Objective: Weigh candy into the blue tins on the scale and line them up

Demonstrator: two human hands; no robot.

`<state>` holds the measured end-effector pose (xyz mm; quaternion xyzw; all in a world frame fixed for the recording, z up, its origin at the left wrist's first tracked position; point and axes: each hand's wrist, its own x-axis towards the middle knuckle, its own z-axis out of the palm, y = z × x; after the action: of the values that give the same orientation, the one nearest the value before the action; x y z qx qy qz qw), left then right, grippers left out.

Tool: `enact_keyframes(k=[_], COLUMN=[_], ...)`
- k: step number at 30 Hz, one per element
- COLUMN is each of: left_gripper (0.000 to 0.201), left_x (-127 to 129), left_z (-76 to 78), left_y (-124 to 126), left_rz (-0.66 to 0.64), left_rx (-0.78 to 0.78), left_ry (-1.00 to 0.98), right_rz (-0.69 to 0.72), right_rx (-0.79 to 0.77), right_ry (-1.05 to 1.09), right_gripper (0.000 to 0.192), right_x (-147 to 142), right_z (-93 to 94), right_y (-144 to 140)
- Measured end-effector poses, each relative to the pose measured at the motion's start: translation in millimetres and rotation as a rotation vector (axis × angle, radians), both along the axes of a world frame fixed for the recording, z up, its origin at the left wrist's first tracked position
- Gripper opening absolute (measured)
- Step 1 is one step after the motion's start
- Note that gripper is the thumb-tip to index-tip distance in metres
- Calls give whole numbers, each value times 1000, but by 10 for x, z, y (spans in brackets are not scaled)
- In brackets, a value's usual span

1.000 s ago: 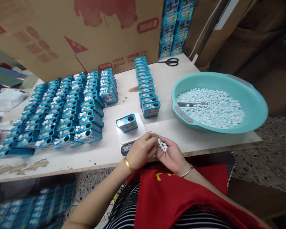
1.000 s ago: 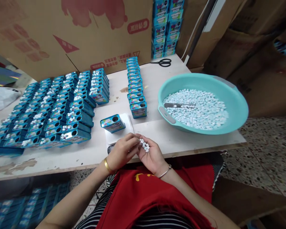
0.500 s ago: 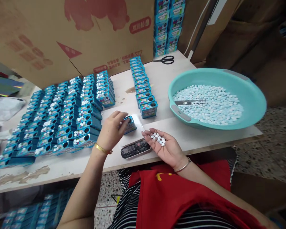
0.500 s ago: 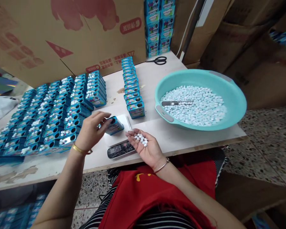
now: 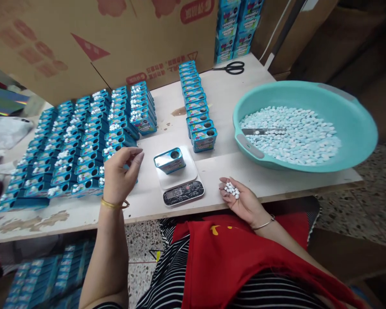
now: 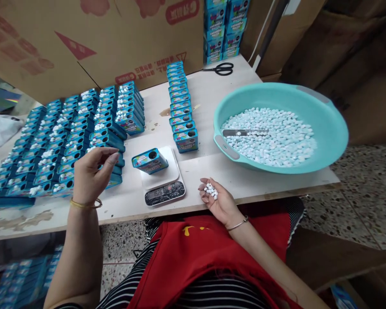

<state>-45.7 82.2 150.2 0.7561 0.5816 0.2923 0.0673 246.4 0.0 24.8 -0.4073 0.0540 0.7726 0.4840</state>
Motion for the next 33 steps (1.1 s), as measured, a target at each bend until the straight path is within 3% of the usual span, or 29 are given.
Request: enact_keyframes(k=[10,19,24,28,33], left_gripper=[17,14,43,39,35], left_x=[35,173,221,443,979], left_z=[-137,-177,-237,-217,-256], left_y=[54,118,145,158,295], left_rz=[-27,-161,-242,-329,-432], left_rx=[-20,-8,-106,-92,-5], left_ry=[-14,-26,83,288,314], right_rz=[19,48,53,78,83], right_rx=[53,22,61,93,135], right_ry=[22,26,20,15,-18], right_gripper=[20,21,20,19,19], right_x=[-42,-60,-80,-131,-172], right_z=[47,11,-10,2,1], right_y=[-14,-26,-26,3,42])
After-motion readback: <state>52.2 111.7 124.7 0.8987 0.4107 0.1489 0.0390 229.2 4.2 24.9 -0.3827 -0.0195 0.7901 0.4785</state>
